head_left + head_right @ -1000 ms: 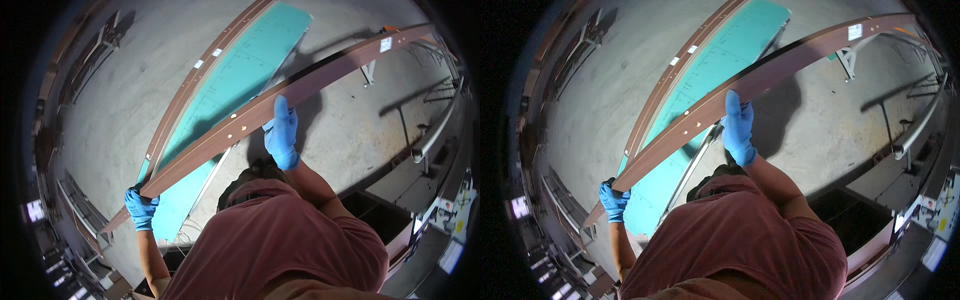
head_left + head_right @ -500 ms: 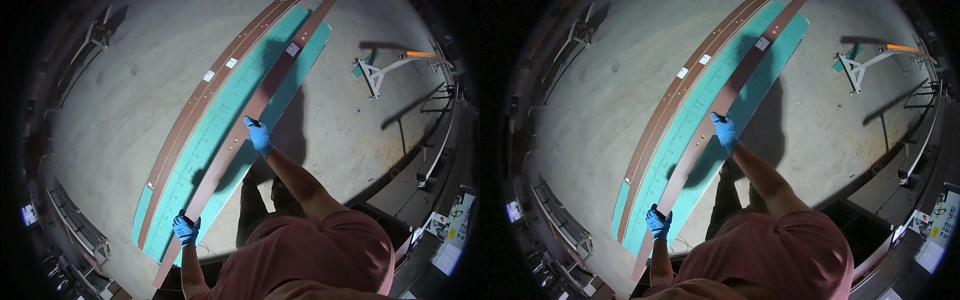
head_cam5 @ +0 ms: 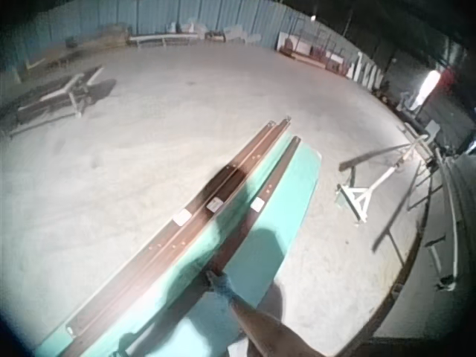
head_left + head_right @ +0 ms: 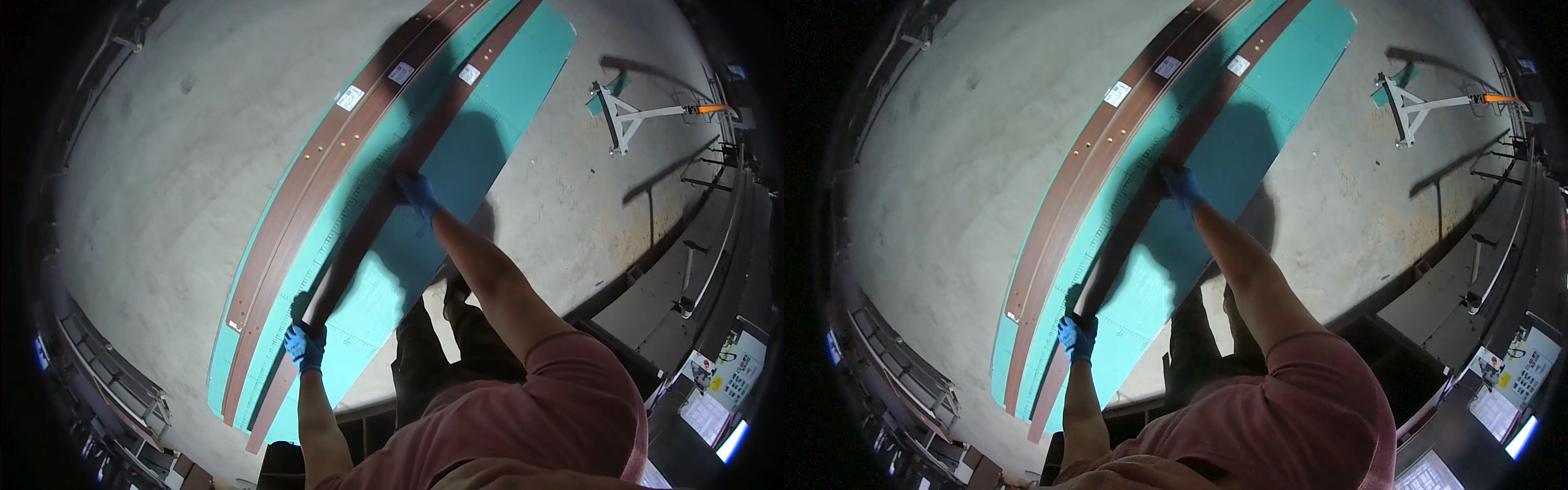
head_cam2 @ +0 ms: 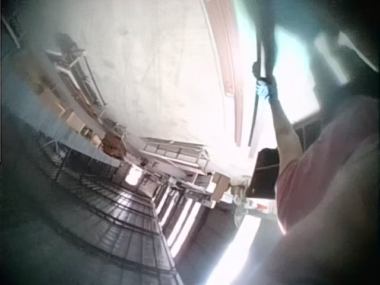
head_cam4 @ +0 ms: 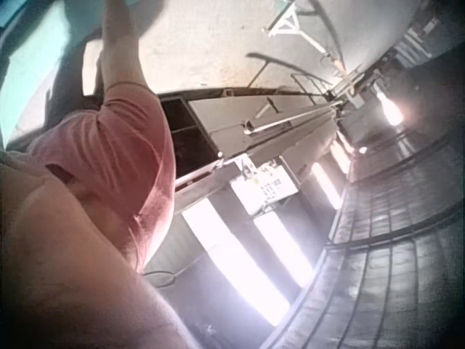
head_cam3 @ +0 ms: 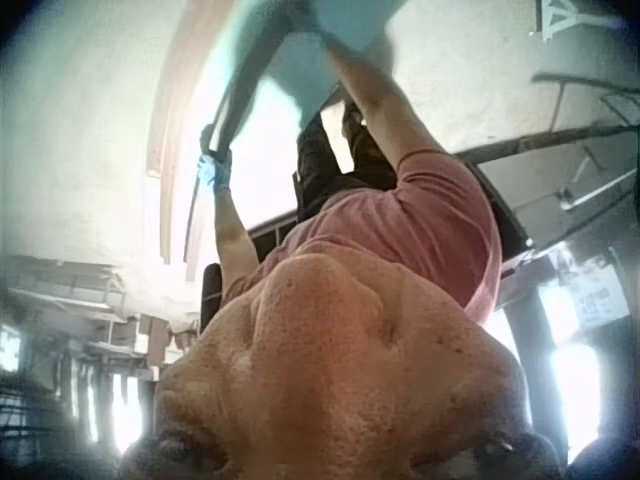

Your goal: The person repeatedly picks up long brown wood planks from a stack and places them onto a large teal work surface. The person aligns the planks along the edge of the surface and then returns to the stack to retrieve more planks, repeating this process throughout the clip.

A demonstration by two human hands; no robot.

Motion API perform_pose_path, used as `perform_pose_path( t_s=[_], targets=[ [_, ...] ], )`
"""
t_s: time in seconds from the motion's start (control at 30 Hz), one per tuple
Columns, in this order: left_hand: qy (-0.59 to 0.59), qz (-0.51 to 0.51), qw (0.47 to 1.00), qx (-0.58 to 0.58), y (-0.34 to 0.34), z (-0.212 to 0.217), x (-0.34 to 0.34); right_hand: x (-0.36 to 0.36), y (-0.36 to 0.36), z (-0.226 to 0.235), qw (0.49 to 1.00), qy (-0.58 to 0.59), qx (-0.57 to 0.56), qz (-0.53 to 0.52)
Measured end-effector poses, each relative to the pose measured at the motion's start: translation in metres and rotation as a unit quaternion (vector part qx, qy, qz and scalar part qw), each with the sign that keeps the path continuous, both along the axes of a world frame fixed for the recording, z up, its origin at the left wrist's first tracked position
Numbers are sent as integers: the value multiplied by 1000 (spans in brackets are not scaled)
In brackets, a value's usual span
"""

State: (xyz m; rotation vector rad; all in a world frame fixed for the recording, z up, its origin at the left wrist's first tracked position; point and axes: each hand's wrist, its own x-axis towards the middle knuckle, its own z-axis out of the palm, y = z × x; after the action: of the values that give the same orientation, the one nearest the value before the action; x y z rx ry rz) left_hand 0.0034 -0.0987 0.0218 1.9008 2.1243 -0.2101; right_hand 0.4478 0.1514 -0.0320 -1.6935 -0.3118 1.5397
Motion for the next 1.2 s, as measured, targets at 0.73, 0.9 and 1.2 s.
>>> perform_pose_path(
  t_s=[0.73, 0.9, 1.2],
  targets=[
    [9, 165, 986, 7, 66, -29, 30, -10, 75, -14, 976, -136, -50, 161],
    [5, 185, 983, 0, 80, -20, 45, -3, 74, -9, 972, -154, -58, 165],
    [33, 254, 966, -41, 89, -32, 45, 1, 89, -40, 931, -245, -70, 262]
  ],
)
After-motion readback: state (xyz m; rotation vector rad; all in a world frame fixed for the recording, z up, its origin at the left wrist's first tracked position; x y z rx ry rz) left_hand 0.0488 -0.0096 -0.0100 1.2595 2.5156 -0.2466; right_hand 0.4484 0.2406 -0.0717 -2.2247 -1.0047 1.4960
